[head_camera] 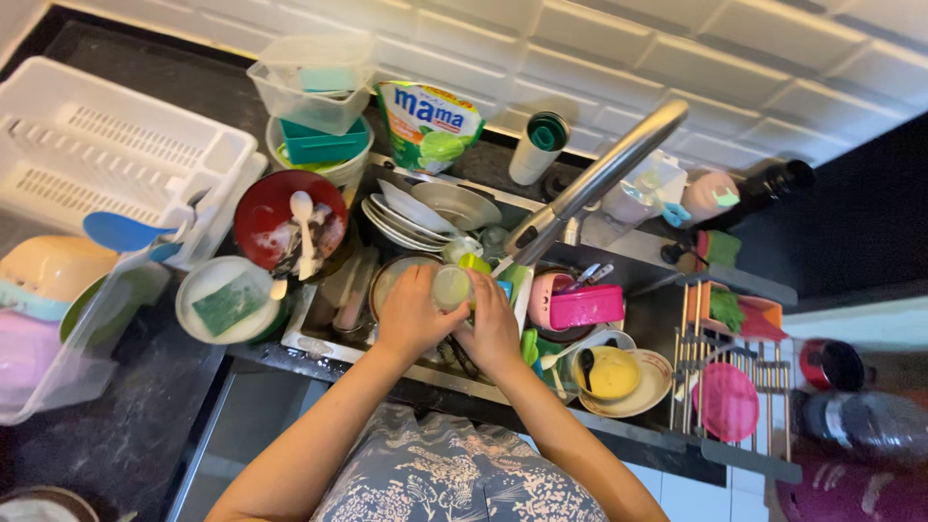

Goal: The person washes dishes by hand at a kitchen sink, scrubbing a plastic cup, a plate, and a spoon with a sponge under running water, rinsing each item, and placing the cleaned items into a white dish drying rack beside the sink.

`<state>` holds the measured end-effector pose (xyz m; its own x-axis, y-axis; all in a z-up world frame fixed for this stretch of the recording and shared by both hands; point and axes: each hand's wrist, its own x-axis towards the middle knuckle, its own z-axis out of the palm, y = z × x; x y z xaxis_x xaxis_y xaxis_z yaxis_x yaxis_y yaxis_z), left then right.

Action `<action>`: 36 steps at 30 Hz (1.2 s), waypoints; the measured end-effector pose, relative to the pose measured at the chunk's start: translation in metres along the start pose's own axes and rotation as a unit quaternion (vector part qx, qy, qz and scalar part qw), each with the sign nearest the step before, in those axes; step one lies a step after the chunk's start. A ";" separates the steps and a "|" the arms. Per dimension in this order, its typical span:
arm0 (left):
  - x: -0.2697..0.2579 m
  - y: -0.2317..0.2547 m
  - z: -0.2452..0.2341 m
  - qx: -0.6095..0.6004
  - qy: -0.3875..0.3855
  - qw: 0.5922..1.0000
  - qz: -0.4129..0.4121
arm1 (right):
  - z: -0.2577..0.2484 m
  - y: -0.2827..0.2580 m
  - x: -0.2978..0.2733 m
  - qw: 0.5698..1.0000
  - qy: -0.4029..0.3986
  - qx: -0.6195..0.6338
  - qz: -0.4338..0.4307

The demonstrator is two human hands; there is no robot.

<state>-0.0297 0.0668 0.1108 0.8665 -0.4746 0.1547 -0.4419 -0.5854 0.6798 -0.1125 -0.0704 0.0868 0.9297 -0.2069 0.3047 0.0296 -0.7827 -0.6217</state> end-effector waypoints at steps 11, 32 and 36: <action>-0.024 -0.010 -0.043 -0.046 0.120 0.991 0.034 | 0.005 -0.040 0.036 0.996 0.040 0.006 -0.080; -0.093 -0.157 -0.235 -0.010 0.267 0.964 -0.020 | 0.160 -0.246 0.098 0.969 -0.031 0.108 -0.221; -0.119 -0.197 -0.274 0.012 0.294 0.954 -0.063 | 0.206 -0.294 0.103 0.957 -0.060 0.130 -0.251</action>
<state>0.0179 0.4190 0.1553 0.8905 0.0461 0.4527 -0.3254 -0.6309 0.7043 0.0498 0.2594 0.1527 0.8097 0.2379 0.5365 0.5593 -0.5895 -0.5828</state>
